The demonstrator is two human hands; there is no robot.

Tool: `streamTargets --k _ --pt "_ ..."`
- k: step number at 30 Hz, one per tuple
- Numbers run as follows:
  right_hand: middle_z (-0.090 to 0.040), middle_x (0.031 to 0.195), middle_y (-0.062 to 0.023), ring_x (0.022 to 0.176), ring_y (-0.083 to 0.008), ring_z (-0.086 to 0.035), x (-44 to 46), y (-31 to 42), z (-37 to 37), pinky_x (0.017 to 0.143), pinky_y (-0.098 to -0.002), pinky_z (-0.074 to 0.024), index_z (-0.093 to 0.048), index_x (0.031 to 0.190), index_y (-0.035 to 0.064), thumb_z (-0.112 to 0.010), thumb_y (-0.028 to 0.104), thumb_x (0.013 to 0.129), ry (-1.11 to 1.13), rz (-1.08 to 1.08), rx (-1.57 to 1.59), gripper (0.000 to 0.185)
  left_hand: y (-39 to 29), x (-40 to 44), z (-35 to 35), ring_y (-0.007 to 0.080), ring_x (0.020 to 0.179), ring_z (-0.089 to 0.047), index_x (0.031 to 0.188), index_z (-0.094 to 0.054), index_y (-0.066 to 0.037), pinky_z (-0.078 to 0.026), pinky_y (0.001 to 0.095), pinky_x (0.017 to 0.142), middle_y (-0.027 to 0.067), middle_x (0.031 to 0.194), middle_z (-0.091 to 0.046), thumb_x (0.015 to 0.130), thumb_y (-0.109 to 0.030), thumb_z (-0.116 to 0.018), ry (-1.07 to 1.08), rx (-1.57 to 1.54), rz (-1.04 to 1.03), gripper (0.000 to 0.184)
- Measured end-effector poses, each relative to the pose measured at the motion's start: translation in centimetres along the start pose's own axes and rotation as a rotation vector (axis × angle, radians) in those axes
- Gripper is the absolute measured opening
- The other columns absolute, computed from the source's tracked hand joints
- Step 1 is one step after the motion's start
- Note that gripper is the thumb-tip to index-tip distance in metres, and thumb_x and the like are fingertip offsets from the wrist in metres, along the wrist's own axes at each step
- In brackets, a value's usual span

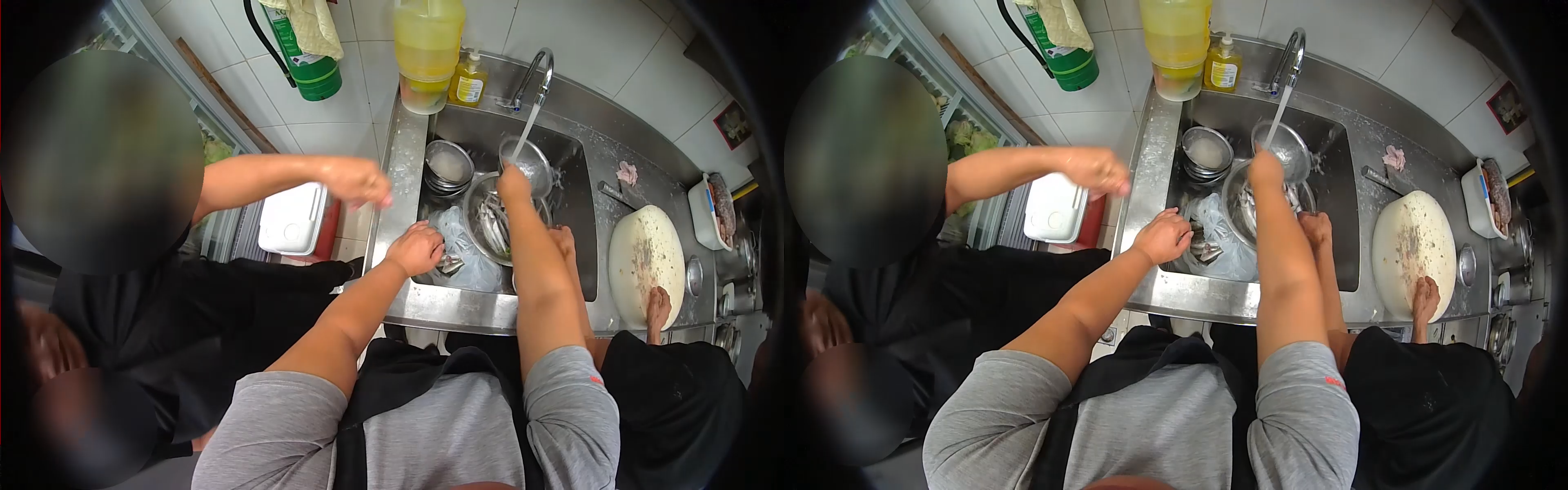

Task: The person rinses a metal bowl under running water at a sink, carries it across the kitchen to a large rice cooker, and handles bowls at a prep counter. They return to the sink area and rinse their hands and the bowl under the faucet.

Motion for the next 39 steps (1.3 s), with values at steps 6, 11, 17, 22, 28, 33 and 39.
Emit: streamTargets --k 6,11,17,22,28,33,39 --pt "-0.043 0.143 -0.0114 0.114 -0.0362 -0.056 -4.1 -2.7 -4.9 0.094 -0.0431 -0.0466 -0.052 0.133 0.0149 -0.06 0.008 0.085 -0.314 0.078 0.304 0.049 -0.2 0.0 0.1 0.0311 0.088 -0.061 0.078 -0.063 -0.003 -0.038 0.0419 0.106 0.0142 0.079 -0.063 0.083 -0.017 -0.057 0.016 0.003 0.018 0.016" --pt "-0.039 0.146 -0.01 0.109 -0.0348 -0.06 -4.8 -1.1 -2.5 0.089 -0.0441 -0.0488 -0.049 0.136 0.0197 -0.06 0.006 0.083 -0.198 0.01 0.166 0.055 0.0 0.0 -0.1 0.0313 0.088 -0.061 0.08 -0.064 -0.003 -0.038 0.0422 0.105 0.0145 0.08 -0.063 0.084 -0.017 -0.056 0.012 -0.015 0.017 0.017" --pt "-0.04 0.144 -0.0118 0.103 -0.0363 -0.062 -6.4 -2.8 -4.4 0.085 -0.0447 -0.0505 -0.052 0.134 0.0174 -0.059 0.008 0.085 -0.272 0.022 0.157 0.05 0.2 0.0 -0.3 0.0314 0.089 -0.061 0.082 -0.065 -0.003 -0.039 0.0425 0.105 0.0147 0.081 -0.064 0.083 -0.017 -0.056 0.016 -0.014 0.015 0.017" --pt "-0.047 0.136 -0.0151 0.103 -0.0377 -0.061 -5.3 -3.9 -5.9 0.086 -0.046 -0.0497 -0.056 0.127 0.0122 -0.061 0.01 0.085 -0.175 0.016 0.172 0.042 0.3 0.0 -0.3 0.0313 0.089 -0.061 0.081 -0.064 -0.003 -0.039 0.0428 0.104 0.0149 0.082 -0.064 0.082 -0.017 -0.057 0.029 -0.007 0.018 0.016" --pt "-0.068 0.097 -0.0223 0.1 -0.0379 -0.063 1.9 -3.9 -3.3 0.085 -0.0432 -0.0493 -0.062 0.111 0.0003 -0.077 0.02 0.072 -0.069 -0.047 0.812 0.046 0.3 0.1 -0.5 0.0315 0.089 -0.061 0.08 -0.064 -0.003 -0.039 0.0435 0.104 0.0146 0.081 -0.063 0.082 -0.017 -0.057 0.015 -0.011 0.011 0.016" --pt "-0.068 0.105 -0.0149 0.099 -0.0317 -0.065 3.4 -2.0 -0.2 0.087 -0.0469 -0.0463 -0.066 0.102 0.0039 -0.055 0.024 0.089 -0.174 0.022 -0.054 0.027 0.3 0.1 -0.5 0.032 0.089 -0.06 0.079 -0.064 -0.003 -0.039 0.0437 0.104 0.0147 0.081 -0.063 0.082 -0.017 -0.057 0.019 -0.011 0.011 0.016" --pt "-0.069 0.102 -0.014 0.094 -0.0296 -0.067 3.8 -1.3 3.1 0.084 -0.0468 -0.0478 -0.068 0.096 0.0123 -0.048 0.016 0.09 -0.273 0.022 -0.277 0.021 0.2 0.1 -0.3 0.0322 0.089 -0.06 0.079 -0.064 -0.003 -0.04 0.0432 0.104 0.0149 0.081 -0.063 0.082 -0.017 -0.057 0.012 -0.018 0.021 0.016"
Point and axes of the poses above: each hand's wrist, its own x-axis towards the middle knuckle, its own z-axis out of the back of the hand, y = z × x, the point moved 5 cm from there along x, towards the middle knuckle
